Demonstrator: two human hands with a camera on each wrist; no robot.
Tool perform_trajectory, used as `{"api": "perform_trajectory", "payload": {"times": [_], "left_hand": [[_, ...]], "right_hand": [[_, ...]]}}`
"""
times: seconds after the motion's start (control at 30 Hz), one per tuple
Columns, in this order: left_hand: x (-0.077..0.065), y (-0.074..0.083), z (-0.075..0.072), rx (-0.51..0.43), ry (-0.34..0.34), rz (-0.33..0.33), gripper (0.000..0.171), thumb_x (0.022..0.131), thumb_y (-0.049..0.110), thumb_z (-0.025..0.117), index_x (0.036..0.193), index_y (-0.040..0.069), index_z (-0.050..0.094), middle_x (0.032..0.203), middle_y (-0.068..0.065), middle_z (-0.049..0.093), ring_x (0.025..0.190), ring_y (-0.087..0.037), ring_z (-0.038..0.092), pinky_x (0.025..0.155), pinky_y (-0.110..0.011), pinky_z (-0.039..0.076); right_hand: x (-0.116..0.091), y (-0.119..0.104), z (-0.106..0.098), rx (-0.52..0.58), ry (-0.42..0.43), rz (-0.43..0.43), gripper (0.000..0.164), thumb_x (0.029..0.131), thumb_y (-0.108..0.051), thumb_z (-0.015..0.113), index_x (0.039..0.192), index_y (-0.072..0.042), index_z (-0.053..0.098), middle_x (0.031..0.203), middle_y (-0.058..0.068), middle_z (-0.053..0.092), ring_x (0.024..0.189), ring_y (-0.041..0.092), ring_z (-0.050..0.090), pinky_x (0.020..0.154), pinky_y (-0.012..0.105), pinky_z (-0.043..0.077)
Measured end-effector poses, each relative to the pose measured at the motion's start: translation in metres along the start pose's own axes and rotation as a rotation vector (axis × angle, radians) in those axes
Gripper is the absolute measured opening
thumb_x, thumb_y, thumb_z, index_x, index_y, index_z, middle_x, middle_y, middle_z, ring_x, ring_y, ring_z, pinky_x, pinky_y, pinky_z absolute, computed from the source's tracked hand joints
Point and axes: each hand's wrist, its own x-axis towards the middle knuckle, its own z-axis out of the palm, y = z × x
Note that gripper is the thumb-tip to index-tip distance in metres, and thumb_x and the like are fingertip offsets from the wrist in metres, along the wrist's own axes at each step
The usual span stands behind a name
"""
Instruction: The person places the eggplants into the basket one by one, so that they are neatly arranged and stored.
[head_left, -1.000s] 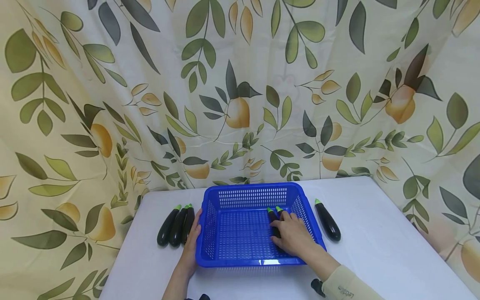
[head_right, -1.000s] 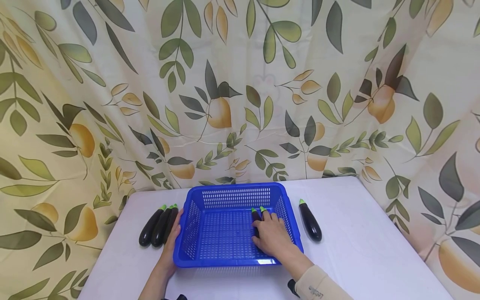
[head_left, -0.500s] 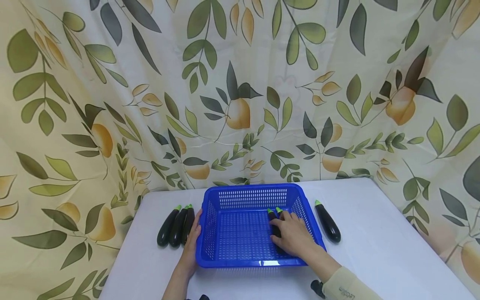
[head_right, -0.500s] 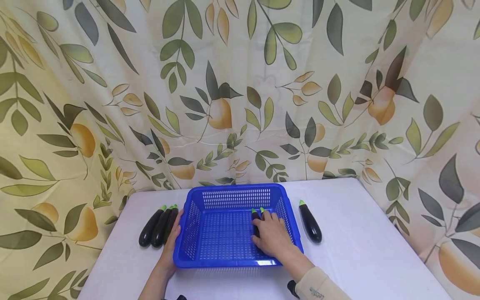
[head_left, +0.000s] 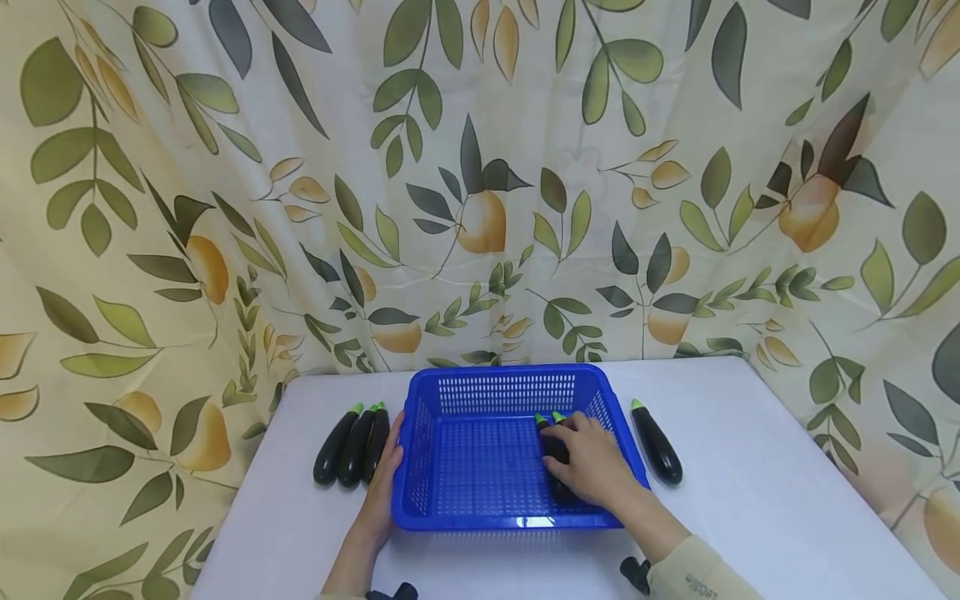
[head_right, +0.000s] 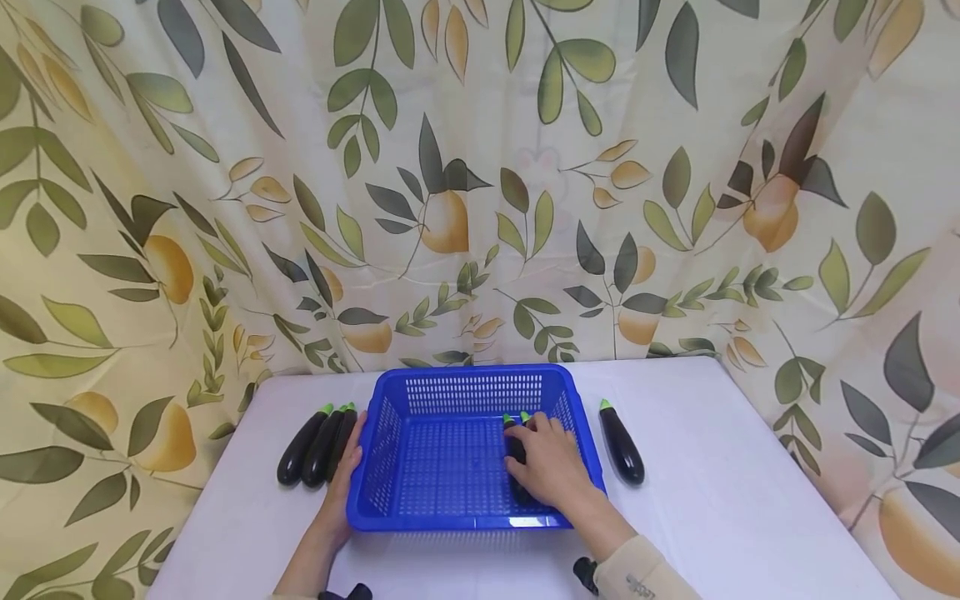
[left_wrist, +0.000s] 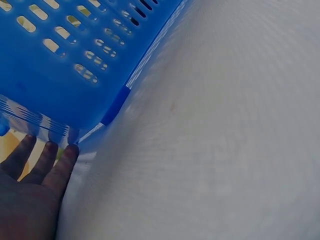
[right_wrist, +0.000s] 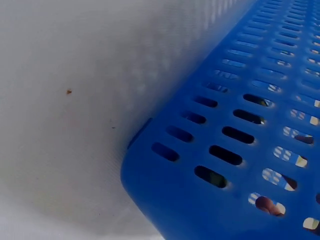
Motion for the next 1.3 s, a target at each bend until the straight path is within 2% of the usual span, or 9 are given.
{"api": "perform_trajectory", "payload": {"times": [0.17,0.43,0.67,0.9,1.1,1.3], "left_hand": [[0.001,-0.001,-0.001,0.0,-0.009,-0.002,0.052,0.111,0.047,0.027,0.161,0.052,0.017,0.175,0.014,0.007,0.164,-0.028,-0.006,0.124,-0.072,-0.006],[0.002,0.0,-0.003,0.016,-0.006,0.004,0.051,0.111,0.048,0.026,0.161,0.053,0.018,0.175,0.015,0.008,0.164,-0.028,-0.005,0.124,-0.071,-0.005],[0.004,-0.002,-0.004,0.014,-0.013,0.005,0.052,0.111,0.047,0.027,0.161,0.052,0.018,0.175,0.014,0.008,0.164,-0.03,-0.005,0.124,-0.072,-0.005],[0.005,-0.002,-0.004,0.021,-0.012,-0.004,0.051,0.11,0.049,0.028,0.16,0.055,0.019,0.174,0.017,0.009,0.164,-0.027,-0.004,0.124,-0.071,-0.004],[0.005,-0.001,-0.002,0.026,-0.007,-0.012,0.05,0.11,0.05,0.029,0.159,0.056,0.021,0.173,0.018,0.01,0.164,-0.027,-0.002,0.124,-0.072,-0.003],[0.003,0.0,-0.004,0.015,-0.009,-0.003,0.052,0.11,0.048,0.028,0.161,0.052,0.018,0.175,0.013,0.007,0.164,-0.031,-0.005,0.123,-0.072,-0.004]], "right_hand": [[0.001,0.0,-0.006,0.048,0.036,-0.019,0.04,0.09,-0.03,0.08,0.126,-0.014,0.074,0.116,0.012,0.064,0.107,0.03,0.058,0.096,0.053,0.054],[0.005,0.003,-0.022,0.097,0.064,-0.033,0.038,0.091,-0.028,0.08,0.126,-0.014,0.074,0.115,0.012,0.066,0.103,0.026,0.06,0.09,0.049,0.057],[0.005,0.006,-0.044,0.113,0.058,-0.019,0.038,0.093,-0.027,0.078,0.129,-0.015,0.072,0.12,0.013,0.066,0.109,0.031,0.063,0.091,0.056,0.059],[0.005,0.018,-0.06,0.106,0.07,-0.032,0.04,0.094,-0.026,0.075,0.131,-0.012,0.07,0.127,0.019,0.065,0.117,0.04,0.062,0.094,0.063,0.055],[0.007,0.026,-0.071,0.101,0.08,-0.032,0.041,0.094,-0.025,0.075,0.131,-0.01,0.07,0.129,0.024,0.064,0.118,0.044,0.061,0.095,0.065,0.054],[0.008,0.036,-0.077,0.096,0.077,-0.018,0.042,0.094,-0.025,0.075,0.132,-0.009,0.069,0.128,0.025,0.064,0.11,0.041,0.063,0.087,0.06,0.057]]}}
